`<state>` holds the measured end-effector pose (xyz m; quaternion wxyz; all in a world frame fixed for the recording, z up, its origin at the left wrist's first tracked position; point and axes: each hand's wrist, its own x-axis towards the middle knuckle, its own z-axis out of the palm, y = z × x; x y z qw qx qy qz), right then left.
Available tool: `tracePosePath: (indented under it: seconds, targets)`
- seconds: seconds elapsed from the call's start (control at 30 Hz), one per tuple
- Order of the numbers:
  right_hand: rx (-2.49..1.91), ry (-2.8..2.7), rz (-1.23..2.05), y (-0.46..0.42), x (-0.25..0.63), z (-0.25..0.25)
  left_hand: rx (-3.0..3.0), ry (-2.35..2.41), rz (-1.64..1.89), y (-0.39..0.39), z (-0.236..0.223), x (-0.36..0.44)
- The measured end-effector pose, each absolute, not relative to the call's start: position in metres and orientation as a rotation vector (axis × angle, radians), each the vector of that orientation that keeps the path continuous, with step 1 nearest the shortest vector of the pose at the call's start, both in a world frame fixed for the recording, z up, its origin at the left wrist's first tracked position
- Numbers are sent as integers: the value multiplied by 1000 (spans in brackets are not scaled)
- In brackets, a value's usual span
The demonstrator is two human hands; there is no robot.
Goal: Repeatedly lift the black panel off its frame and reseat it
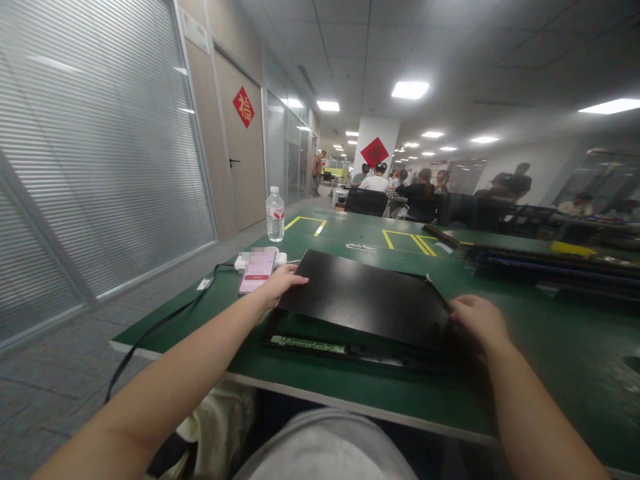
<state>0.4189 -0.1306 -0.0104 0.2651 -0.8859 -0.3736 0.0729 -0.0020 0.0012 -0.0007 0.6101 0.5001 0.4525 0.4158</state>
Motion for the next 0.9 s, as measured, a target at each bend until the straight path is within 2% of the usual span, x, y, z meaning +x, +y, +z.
tracePosePath:
  seconds: [0.9]
  targets:
    - [-2366, -1037, 135, -129, 424, -18, 1208, 978, 941, 1, -3, 0]
